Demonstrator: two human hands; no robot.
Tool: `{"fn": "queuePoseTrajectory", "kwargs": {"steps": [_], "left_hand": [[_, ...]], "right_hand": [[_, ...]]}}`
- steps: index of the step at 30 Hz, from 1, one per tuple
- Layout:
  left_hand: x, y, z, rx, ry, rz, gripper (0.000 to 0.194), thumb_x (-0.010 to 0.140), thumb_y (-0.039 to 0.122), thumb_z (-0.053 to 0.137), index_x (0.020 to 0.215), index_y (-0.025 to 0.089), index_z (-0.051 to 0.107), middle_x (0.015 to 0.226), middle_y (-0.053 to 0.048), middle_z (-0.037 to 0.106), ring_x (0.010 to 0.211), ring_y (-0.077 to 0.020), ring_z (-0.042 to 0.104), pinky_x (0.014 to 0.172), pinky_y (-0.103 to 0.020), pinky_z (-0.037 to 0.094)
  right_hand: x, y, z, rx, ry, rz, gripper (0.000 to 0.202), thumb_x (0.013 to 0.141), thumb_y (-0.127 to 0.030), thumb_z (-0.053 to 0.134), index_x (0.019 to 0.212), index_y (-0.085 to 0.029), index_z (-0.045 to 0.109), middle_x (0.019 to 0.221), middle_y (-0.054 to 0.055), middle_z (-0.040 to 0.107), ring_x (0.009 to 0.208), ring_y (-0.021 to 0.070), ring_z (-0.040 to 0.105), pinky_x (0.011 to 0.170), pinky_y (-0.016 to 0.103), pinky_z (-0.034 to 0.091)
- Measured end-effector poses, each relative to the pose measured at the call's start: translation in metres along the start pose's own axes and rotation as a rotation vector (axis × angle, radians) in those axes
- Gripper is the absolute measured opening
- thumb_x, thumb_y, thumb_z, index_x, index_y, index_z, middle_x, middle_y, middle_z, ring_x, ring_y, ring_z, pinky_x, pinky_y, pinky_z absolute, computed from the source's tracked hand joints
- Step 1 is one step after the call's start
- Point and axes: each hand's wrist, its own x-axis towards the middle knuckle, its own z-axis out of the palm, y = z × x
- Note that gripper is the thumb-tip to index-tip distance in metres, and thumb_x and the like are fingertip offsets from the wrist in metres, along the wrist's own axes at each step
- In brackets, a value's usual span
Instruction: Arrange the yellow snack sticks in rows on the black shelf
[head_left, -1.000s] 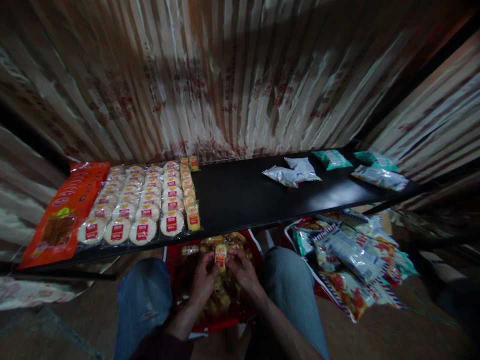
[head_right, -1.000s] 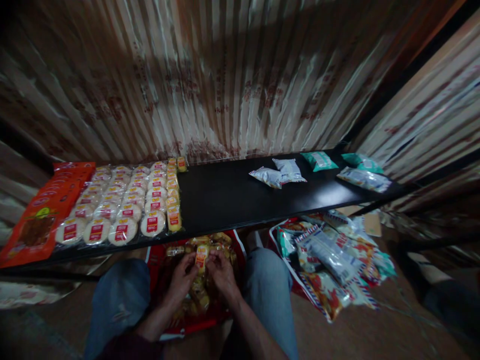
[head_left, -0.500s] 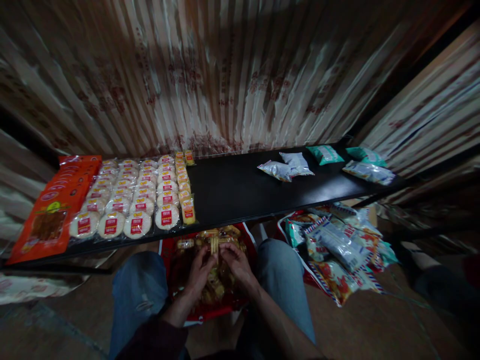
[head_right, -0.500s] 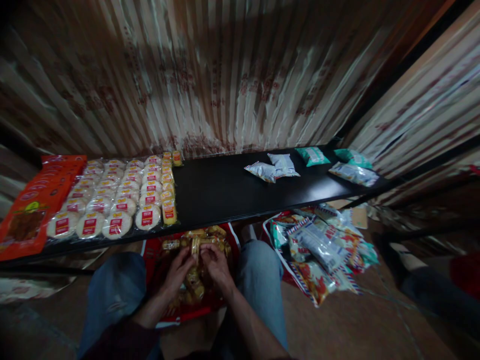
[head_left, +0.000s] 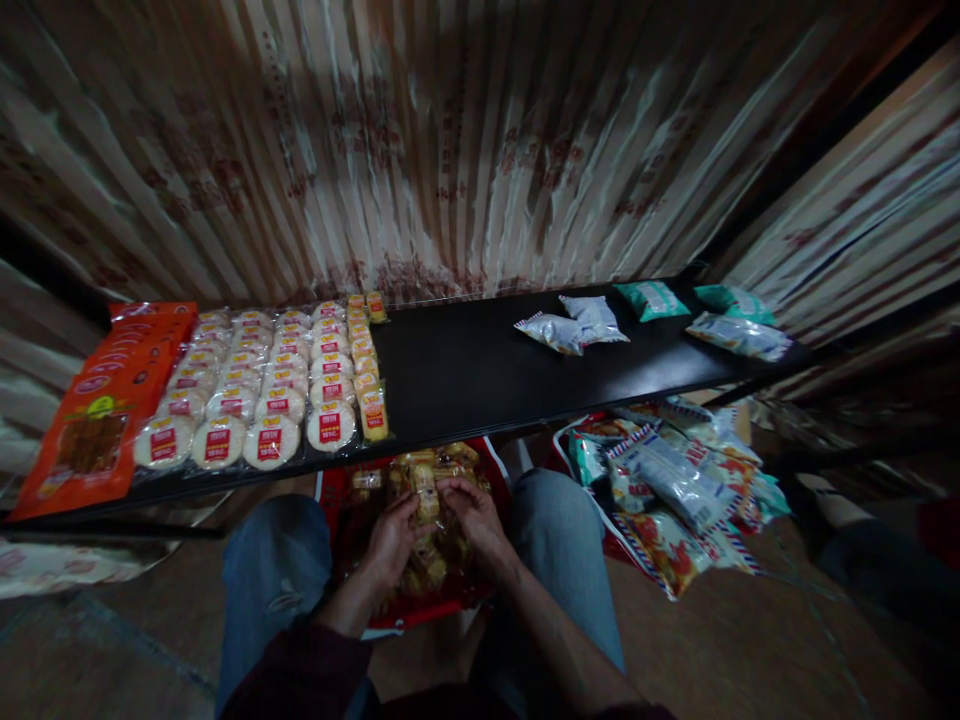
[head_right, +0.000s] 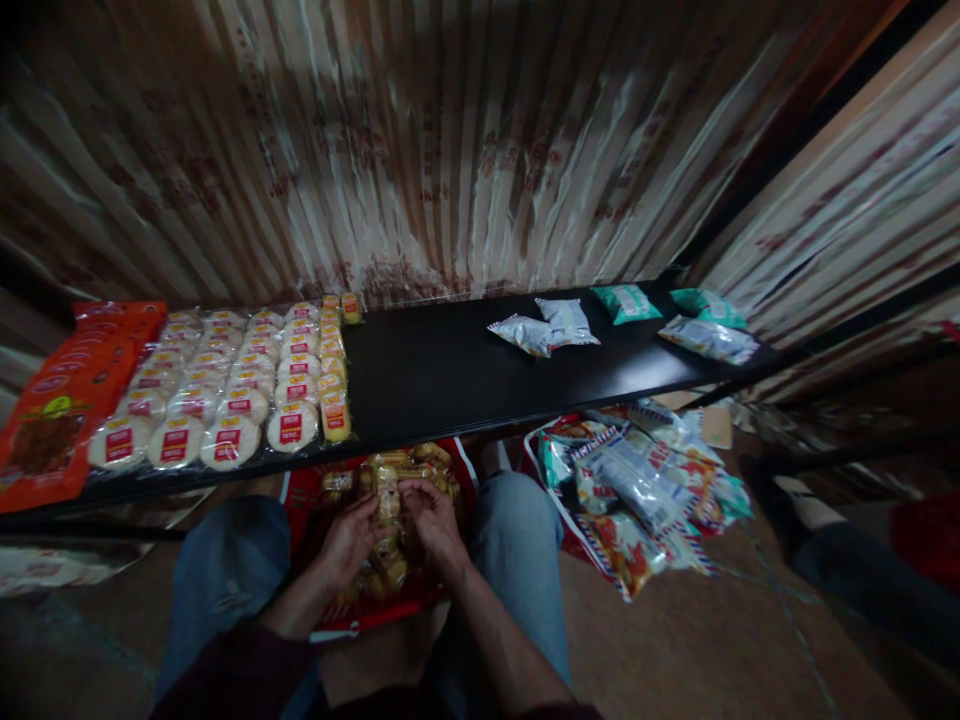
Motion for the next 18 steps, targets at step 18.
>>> {"fn": "queuePoseTrajectory", "kwargs": {"steps": [18], "left_hand": [[0.008, -0.013, -0.006, 0.420, 0.062, 0.112, 0.055, 0.075, 0.034, 0.069, 0.125, 0.016, 0.053, 0.143, -0.015, 0.044, 0.117, -0.0271, 0.056, 0.068, -0.027, 0.056]], "right_hand": [[0.000, 0.005, -0.002, -0.337, -0.019, -0.110, 0.041, 0.074, -0.059, 0.058, 0.079, -0.020, 0.068, 0.073, 0.005, 0.070, 0.068, 0.0207, 0.064, 0.064, 0.031, 0.049]]}}
